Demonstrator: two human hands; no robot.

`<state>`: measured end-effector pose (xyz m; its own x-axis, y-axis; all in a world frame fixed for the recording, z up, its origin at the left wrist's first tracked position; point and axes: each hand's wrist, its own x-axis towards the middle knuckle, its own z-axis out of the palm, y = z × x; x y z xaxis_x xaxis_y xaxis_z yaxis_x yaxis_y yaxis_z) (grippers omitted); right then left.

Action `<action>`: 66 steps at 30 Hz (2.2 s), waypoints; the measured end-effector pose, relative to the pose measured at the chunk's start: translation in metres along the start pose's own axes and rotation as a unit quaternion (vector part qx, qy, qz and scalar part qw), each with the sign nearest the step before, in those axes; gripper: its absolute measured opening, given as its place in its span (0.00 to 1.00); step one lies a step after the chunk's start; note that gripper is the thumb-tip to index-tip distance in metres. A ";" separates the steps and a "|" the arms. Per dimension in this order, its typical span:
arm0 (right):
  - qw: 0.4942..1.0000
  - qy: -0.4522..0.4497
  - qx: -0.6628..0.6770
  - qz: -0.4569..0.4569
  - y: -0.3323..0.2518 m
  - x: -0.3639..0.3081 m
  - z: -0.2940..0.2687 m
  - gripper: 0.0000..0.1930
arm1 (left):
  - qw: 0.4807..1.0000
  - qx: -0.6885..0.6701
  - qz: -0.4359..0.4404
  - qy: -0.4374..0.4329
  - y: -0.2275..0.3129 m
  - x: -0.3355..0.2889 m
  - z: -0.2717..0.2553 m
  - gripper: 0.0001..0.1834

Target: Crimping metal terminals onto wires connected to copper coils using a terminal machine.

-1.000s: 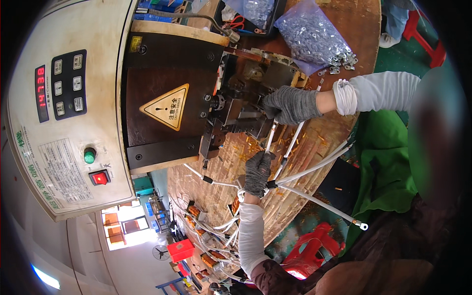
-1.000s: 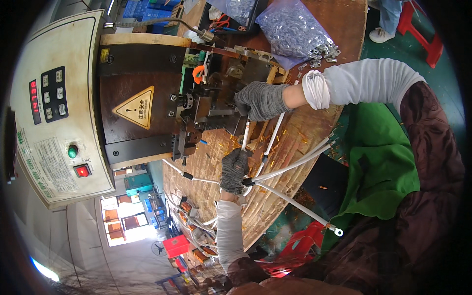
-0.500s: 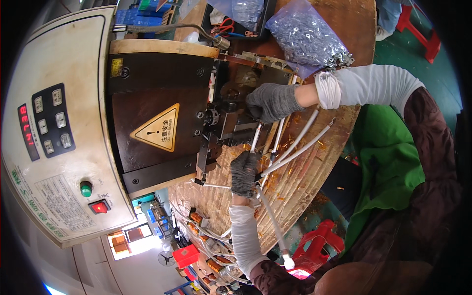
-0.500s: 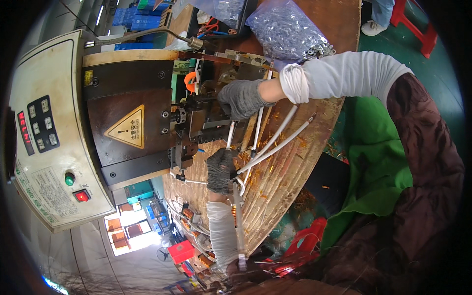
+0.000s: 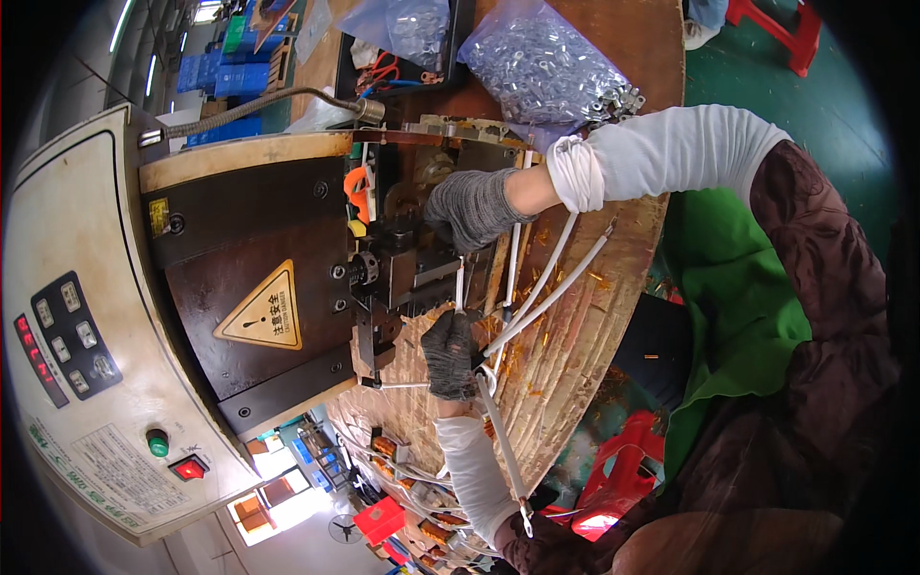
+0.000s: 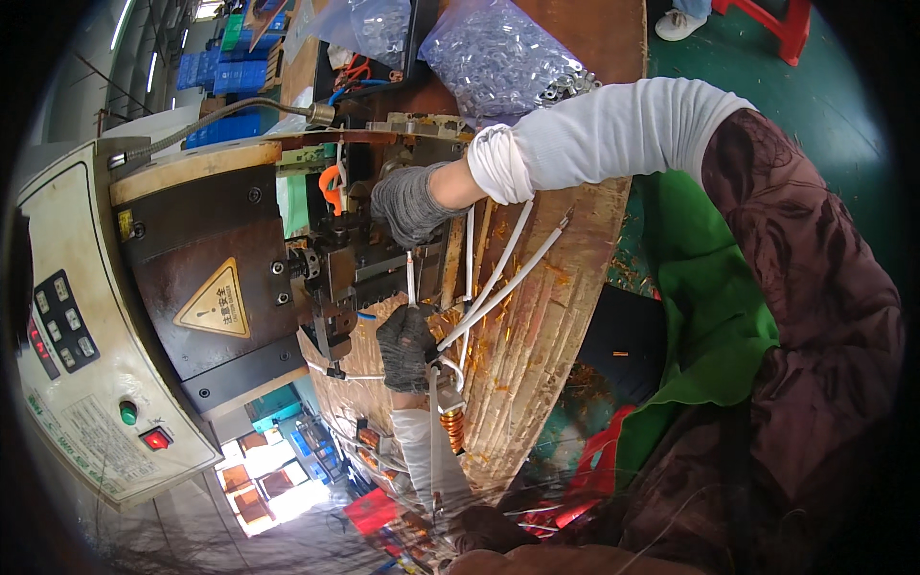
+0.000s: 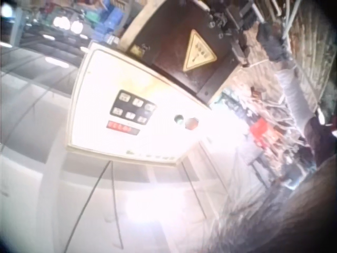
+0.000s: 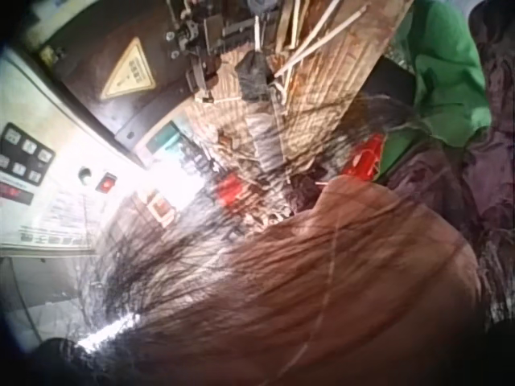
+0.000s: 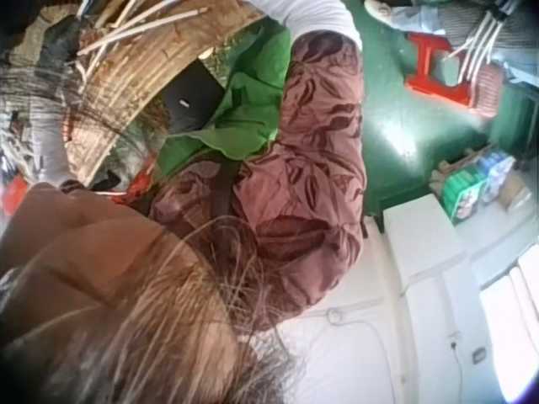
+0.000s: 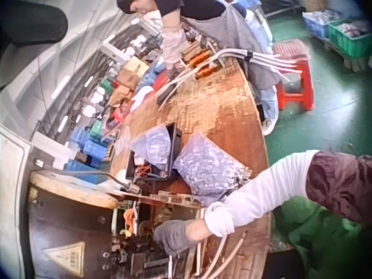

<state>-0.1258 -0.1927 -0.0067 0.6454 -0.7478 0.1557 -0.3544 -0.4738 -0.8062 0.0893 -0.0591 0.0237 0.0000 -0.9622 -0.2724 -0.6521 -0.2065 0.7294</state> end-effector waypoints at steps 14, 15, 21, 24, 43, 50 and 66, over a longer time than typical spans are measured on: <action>0.995 -0.080 0.002 0.058 0.005 0.018 0.003 0.11 | 1.000 -0.028 0.006 0.013 0.002 -0.001 0.001 0.14; 0.995 -0.080 0.003 0.059 0.004 0.018 0.003 0.11 | 1.000 -0.028 0.005 0.012 0.001 -0.002 0.000 0.14; 0.981 -0.066 -0.171 -0.059 0.025 0.039 0.029 0.11 | 1.000 -0.004 -0.006 0.013 0.002 0.000 0.003 0.13; 0.986 -0.084 -0.141 -0.024 0.023 0.042 0.029 0.11 | 0.999 -0.033 -0.016 0.011 0.001 0.000 0.001 0.13; 0.975 -0.151 -0.162 -0.005 -0.001 0.034 0.000 0.09 | 0.999 -0.020 0.033 0.031 -0.009 0.003 0.004 0.13; 0.937 -0.180 -0.289 -0.082 0.007 0.052 0.012 0.07 | 0.999 -0.025 0.033 0.031 -0.005 0.002 0.004 0.15; 0.975 -0.203 -0.085 -0.008 0.015 0.050 0.012 0.04 | 0.998 -0.037 0.029 0.044 -0.006 0.001 0.007 0.13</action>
<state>-0.0906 -0.2321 -0.0176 0.8546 -0.5097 -0.0990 -0.4262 -0.5798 -0.6944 0.0883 -0.0572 0.0150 0.0315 -0.9842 -0.1742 -0.5956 -0.1585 0.7875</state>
